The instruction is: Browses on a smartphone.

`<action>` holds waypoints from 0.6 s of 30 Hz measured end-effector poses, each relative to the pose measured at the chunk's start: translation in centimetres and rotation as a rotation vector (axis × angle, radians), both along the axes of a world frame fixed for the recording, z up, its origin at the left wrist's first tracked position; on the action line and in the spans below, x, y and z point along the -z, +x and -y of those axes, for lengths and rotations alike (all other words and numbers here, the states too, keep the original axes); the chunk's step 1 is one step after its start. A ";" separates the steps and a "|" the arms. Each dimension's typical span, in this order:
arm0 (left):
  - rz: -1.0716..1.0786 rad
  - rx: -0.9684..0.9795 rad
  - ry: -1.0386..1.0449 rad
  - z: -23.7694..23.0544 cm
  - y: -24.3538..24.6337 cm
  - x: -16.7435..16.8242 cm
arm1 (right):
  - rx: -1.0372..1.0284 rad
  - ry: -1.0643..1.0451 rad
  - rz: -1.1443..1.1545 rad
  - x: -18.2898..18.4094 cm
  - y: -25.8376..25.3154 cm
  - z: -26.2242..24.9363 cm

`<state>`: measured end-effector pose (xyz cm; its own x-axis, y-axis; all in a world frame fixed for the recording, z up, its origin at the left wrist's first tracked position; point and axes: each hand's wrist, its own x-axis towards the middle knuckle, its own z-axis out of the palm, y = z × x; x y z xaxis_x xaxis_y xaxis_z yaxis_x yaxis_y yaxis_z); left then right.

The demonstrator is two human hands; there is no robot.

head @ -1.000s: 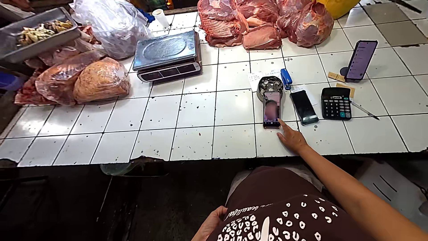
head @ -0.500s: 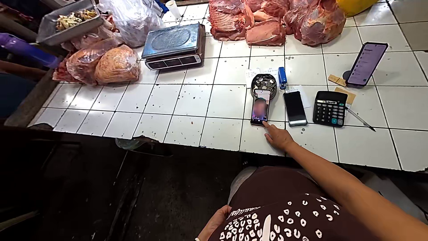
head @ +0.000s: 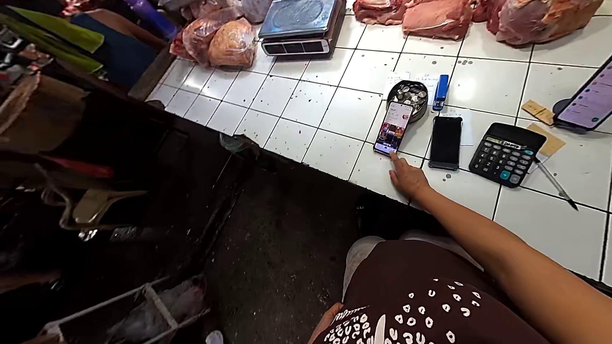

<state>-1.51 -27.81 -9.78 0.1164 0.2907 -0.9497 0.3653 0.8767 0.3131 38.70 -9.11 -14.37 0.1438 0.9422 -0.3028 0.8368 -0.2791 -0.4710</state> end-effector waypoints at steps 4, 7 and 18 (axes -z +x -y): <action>0.038 -0.194 -0.030 2.9 1.4 -0.8 | -0.014 -0.030 0.026 -0.5 0.0 -0.2; 0.053 -0.195 -0.031 4.2 0.7 1.1 | 0.001 -0.050 -0.003 -1.1 0.2 -0.6; 0.271 -0.459 -0.261 -0.4 -1.5 3.8 | 0.026 -0.235 0.046 -2.1 -0.4 -2.5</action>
<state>-3.04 -27.43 -13.56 0.2820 0.1296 -0.9506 -0.1326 0.9866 0.0952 38.31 -6.58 -12.31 0.1858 0.8425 -0.5056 0.8472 -0.3980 -0.3520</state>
